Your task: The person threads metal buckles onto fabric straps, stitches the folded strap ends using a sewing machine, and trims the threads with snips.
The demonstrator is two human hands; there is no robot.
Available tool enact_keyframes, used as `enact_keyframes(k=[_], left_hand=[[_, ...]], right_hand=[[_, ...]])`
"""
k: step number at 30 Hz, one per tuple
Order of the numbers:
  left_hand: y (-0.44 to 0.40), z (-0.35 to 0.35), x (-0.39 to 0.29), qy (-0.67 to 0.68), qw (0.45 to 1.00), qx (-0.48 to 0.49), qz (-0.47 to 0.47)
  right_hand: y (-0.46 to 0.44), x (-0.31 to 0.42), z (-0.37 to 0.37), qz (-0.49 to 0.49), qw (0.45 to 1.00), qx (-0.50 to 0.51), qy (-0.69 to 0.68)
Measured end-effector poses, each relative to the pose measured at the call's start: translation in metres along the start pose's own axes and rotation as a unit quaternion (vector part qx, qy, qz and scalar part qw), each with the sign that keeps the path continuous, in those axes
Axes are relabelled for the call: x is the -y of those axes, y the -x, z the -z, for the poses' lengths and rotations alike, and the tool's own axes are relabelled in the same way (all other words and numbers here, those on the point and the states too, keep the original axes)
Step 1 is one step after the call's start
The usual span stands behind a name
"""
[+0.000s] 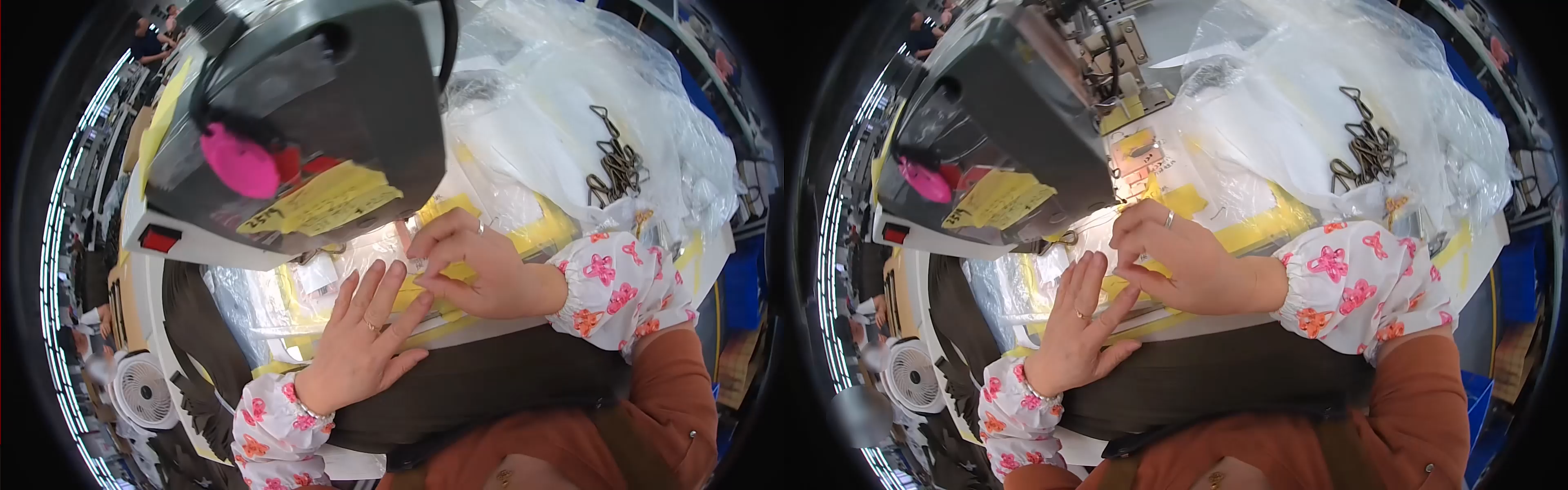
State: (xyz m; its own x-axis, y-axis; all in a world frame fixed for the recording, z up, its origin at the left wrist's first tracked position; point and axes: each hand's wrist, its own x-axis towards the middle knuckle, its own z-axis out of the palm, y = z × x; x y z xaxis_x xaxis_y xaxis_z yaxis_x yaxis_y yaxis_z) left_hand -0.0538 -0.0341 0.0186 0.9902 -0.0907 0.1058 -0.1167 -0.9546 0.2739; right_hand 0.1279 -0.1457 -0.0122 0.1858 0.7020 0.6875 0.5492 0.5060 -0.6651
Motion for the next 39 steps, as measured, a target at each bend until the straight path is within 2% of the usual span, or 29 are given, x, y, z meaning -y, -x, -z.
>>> enact_keyframes(k=[3,6,15,21,27,30,39], left_hand=[[0.000,-0.007,0.002,0.078,0.996,-0.044,-0.023],[-0.002,-0.008,0.001,0.080,0.995,-0.039,-0.049],[-0.005,-0.006,-0.005,0.070,0.997,-0.016,-0.024],[-0.003,-0.012,-0.016,-0.006,1.000,-0.030,-0.002],[-0.001,-0.018,-0.019,-0.092,0.995,-0.024,0.006],[-0.003,-0.019,-0.022,-0.104,0.992,-0.066,-0.014],[-0.002,-0.019,-0.020,-0.142,0.986,-0.082,-0.005]], right_hand=[[0.003,-0.005,0.003,0.095,0.995,0.000,-0.010],[0.001,-0.006,0.003,0.154,0.988,0.003,-0.001],[0.001,-0.017,0.008,0.246,0.968,0.044,0.019],[0.002,-0.020,0.006,0.285,0.955,0.036,0.073],[0.003,-0.017,0.010,0.288,0.950,0.073,0.098],[0.003,-0.022,0.008,0.286,0.954,0.061,0.070],[0.000,-0.018,0.011,0.295,0.950,0.051,0.090]])
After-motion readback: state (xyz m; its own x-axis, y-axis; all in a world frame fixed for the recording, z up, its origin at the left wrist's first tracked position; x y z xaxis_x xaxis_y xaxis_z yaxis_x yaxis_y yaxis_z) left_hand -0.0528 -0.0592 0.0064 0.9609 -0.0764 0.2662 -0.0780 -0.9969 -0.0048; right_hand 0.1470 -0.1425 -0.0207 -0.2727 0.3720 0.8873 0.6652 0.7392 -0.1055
